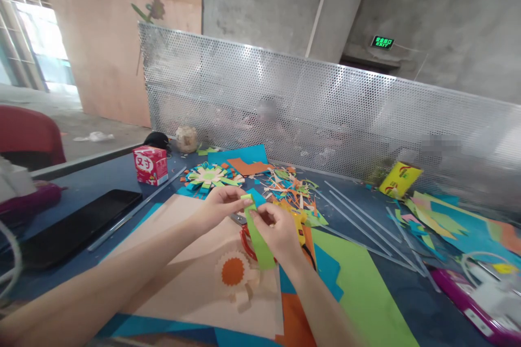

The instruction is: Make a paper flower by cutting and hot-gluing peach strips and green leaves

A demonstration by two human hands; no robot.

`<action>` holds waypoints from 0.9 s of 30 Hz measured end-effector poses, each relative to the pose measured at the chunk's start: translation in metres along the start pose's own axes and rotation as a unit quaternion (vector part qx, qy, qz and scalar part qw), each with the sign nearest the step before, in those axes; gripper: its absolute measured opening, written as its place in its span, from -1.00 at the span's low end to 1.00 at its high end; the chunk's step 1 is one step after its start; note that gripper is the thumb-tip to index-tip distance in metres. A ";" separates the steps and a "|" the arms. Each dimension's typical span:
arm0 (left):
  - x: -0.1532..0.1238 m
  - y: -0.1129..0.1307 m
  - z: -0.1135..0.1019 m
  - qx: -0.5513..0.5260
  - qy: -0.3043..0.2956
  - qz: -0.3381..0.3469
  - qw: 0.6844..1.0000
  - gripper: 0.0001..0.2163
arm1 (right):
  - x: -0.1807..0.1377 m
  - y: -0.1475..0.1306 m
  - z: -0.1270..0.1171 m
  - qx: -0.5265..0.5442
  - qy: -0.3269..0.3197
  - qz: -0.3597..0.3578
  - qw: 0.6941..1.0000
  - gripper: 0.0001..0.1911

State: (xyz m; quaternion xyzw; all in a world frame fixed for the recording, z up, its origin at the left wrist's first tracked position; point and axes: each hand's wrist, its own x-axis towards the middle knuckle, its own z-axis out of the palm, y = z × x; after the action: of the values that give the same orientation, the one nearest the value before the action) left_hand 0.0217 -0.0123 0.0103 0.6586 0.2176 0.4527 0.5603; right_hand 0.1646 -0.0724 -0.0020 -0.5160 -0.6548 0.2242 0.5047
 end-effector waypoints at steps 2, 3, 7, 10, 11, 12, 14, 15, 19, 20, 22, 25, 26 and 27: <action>0.000 0.000 0.000 0.013 0.006 -0.002 1.000 -0.77 | 0.000 0.001 0.000 0.001 0.000 -0.002 1.000 -0.75; 0.000 -0.001 0.000 0.015 0.006 -0.003 1.000 -0.77 | 0.000 0.001 0.000 0.003 -0.001 -0.002 1.000 -0.75; 0.001 -0.004 -0.002 0.008 -0.024 -0.007 1.000 -0.77 | 0.000 0.001 -0.001 0.010 -0.010 -0.004 1.000 -0.76; 0.002 -0.004 -0.006 0.037 -0.047 0.000 0.998 -0.77 | 0.001 0.000 -0.001 0.015 -0.018 -0.002 1.000 -0.77; 0.003 -0.003 -0.008 0.060 -0.053 0.003 0.997 -0.79 | 0.001 0.000 -0.001 0.013 -0.021 -0.003 1.000 -0.77; 0.003 -0.002 -0.010 0.089 -0.061 0.010 0.994 -0.80 | 0.001 0.000 -0.002 0.006 -0.024 -0.005 1.000 -0.77; 0.003 0.002 -0.014 0.162 -0.083 0.030 0.983 -0.83 | 0.001 -0.001 -0.002 -0.027 -0.028 -0.021 0.999 -0.77; 0.003 0.004 -0.015 0.200 -0.092 0.044 0.975 -0.84 | 0.001 -0.001 -0.003 -0.053 -0.031 -0.033 0.998 -0.78; 0.003 0.010 -0.018 0.267 -0.090 0.082 0.956 -0.88 | 0.001 -0.003 -0.005 -0.153 -0.042 -0.066 0.985 -0.78; 0.004 0.010 -0.019 0.255 -0.077 0.084 0.960 -0.88 | 0.002 -0.003 -0.006 -0.165 -0.038 -0.066 0.983 -0.77; 0.007 0.009 -0.023 0.205 -0.036 0.076 0.975 -0.87 | 0.003 -0.004 -0.008 -0.180 -0.016 -0.062 0.982 -0.75; 0.015 0.006 -0.035 0.112 0.053 0.050 0.991 -0.84 | 0.003 -0.005 -0.010 -0.247 -0.015 -0.022 0.969 -0.75; 0.018 0.006 -0.041 0.084 0.088 0.044 0.992 -0.83 | 0.002 -0.006 -0.009 -0.282 -0.037 0.000 0.959 -0.77; 0.020 0.005 -0.046 0.055 0.127 0.041 0.990 -0.82 | 0.000 -0.005 -0.008 -0.315 -0.067 0.021 0.946 -0.79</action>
State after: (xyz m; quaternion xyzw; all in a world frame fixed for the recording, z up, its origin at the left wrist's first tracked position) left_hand -0.0080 0.0270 0.0199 0.6340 0.2842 0.5422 0.4725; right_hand 0.1693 -0.0762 0.0056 -0.6461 -0.7135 0.0509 0.2663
